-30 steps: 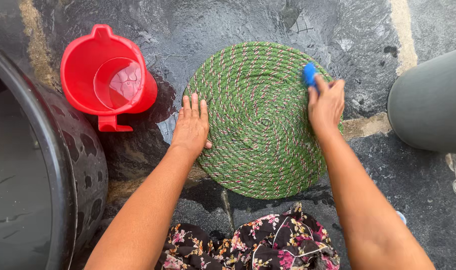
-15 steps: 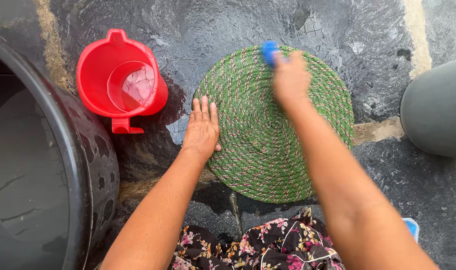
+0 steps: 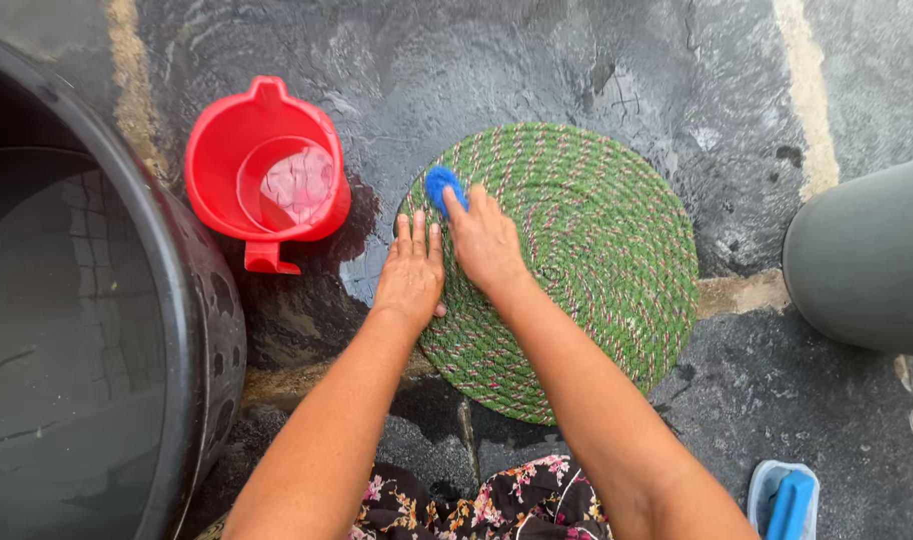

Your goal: The person scrubs a circular green mat on the floor using a blue brush and water from a red pitcher.

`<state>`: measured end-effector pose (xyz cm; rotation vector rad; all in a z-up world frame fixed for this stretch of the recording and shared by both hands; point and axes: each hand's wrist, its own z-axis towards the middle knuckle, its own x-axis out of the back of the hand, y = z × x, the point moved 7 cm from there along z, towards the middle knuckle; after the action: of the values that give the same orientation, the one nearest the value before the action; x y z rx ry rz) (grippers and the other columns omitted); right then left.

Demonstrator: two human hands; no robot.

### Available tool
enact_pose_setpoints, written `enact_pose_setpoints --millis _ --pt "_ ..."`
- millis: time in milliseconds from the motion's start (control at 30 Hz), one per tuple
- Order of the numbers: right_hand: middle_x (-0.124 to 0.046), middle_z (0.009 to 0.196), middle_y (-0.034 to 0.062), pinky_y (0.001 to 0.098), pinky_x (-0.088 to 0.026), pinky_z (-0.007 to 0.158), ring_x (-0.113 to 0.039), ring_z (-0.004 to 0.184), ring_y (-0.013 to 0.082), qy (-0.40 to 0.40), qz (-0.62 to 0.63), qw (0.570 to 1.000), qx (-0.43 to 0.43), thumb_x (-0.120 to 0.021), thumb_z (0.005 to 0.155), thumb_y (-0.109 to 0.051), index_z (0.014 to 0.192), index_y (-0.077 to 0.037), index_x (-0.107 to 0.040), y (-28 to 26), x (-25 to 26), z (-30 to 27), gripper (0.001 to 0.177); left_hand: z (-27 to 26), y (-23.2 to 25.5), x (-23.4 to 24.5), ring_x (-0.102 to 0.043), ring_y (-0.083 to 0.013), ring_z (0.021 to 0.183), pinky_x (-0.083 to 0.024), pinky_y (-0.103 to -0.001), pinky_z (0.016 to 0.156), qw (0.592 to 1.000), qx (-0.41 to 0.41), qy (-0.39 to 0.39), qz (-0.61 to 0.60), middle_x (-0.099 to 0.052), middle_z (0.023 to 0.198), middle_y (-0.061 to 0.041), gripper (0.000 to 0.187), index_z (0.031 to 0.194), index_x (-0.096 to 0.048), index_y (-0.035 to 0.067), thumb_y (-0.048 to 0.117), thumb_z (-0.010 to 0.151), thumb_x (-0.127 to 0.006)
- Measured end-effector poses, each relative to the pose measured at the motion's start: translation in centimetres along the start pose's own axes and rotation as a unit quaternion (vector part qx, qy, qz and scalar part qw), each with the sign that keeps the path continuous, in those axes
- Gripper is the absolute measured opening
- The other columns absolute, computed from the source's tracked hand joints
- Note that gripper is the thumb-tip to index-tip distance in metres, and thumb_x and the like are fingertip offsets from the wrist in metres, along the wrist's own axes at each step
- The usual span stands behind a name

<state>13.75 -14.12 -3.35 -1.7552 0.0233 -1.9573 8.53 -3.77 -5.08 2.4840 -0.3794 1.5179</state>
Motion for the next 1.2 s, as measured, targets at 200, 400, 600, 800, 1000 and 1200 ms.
enact_pose_setpoints --millis 200,400,600,800,1000,1200 --pt "-0.055 0.103 0.0189 0.052 -0.054 0.067 -0.064 0.09 0.0391 -0.024 -0.076 0.989 -0.124 -0.064 0.097 -0.023 0.14 -0.018 -0.057 7.0 6.2 -8.6 0.044 0.0 0.2 -0.2 -0.014 -0.0512 0.152 -0.027 -0.048 0.122 1.0 0.007 -0.002 0.02 -0.012 0.164 -0.035 0.135 0.159 -0.016 -0.007 0.049 0.064 -0.094" --pt "-0.053 0.1 0.0202 0.0516 -0.055 0.062 -0.065 0.076 0.0387 -0.071 -0.06 0.979 -0.183 -0.059 0.098 -0.027 0.142 -0.014 -0.053 3.3 6.8 -21.0 0.047 0.1 0.1 -0.7 -0.013 -0.0502 0.153 -0.027 -0.048 0.122 1.0 0.012 0.008 0.003 -0.01 0.165 -0.033 0.135 0.16 -0.016 -0.006 0.048 0.064 -0.095" --pt "-0.054 0.101 0.0206 0.0504 -0.057 0.066 -0.065 0.084 0.0391 -0.089 -0.082 0.987 -0.104 -0.058 0.097 -0.023 0.141 -0.002 -0.05 0.9 5.5 -21.1 0.049 0.0 -0.3 -1.9 -0.014 -0.0426 0.155 -0.028 -0.049 0.12 0.999 0.051 0.011 -0.017 -0.01 0.169 -0.024 0.122 0.162 -0.017 0.004 0.043 0.07 -0.087" --pt "-0.057 0.109 0.0201 0.0463 -0.059 0.074 -0.068 0.09 0.0359 -0.163 -0.14 0.975 -0.056 -0.055 0.1 -0.022 0.142 0.003 -0.049 2.9 2.8 -20.6 0.049 -1.6 1.6 -6.8 -0.018 -0.0415 0.154 -0.034 -0.053 0.116 0.992 0.093 0.09 -0.006 -0.013 0.17 -0.02 0.064 0.162 -0.023 0.01 0.024 0.103 -0.045" --pt "-0.057 0.115 0.0212 0.0462 -0.058 0.08 -0.068 0.095 0.0369 -0.212 -0.159 0.962 -0.071 -0.058 0.099 -0.028 0.146 -0.002 -0.046 4.6 1.5 -20.8 0.056 -7.4 4.1 -9.5 -0.019 -0.0401 0.154 -0.034 -0.056 0.115 0.997 0.074 -0.035 0.0 -0.01 0.171 -0.018 0.067 0.164 -0.019 0.012 0.024 0.103 -0.044" --pt "-0.056 0.12 0.0216 0.0473 -0.058 0.081 -0.068 0.096 0.0385 -0.201 -0.135 0.966 -0.094 -0.061 0.097 -0.029 0.15 -0.009 -0.045 3.0 3.1 -22.7 0.058 -9.6 3.9 -9.9 -0.023 -0.0391 0.153 -0.032 -0.057 0.117 0.998 0.046 -0.047 0.019 -0.013 0.171 -0.014 0.065 0.165 -0.02 0.016 0.025 0.104 -0.043"
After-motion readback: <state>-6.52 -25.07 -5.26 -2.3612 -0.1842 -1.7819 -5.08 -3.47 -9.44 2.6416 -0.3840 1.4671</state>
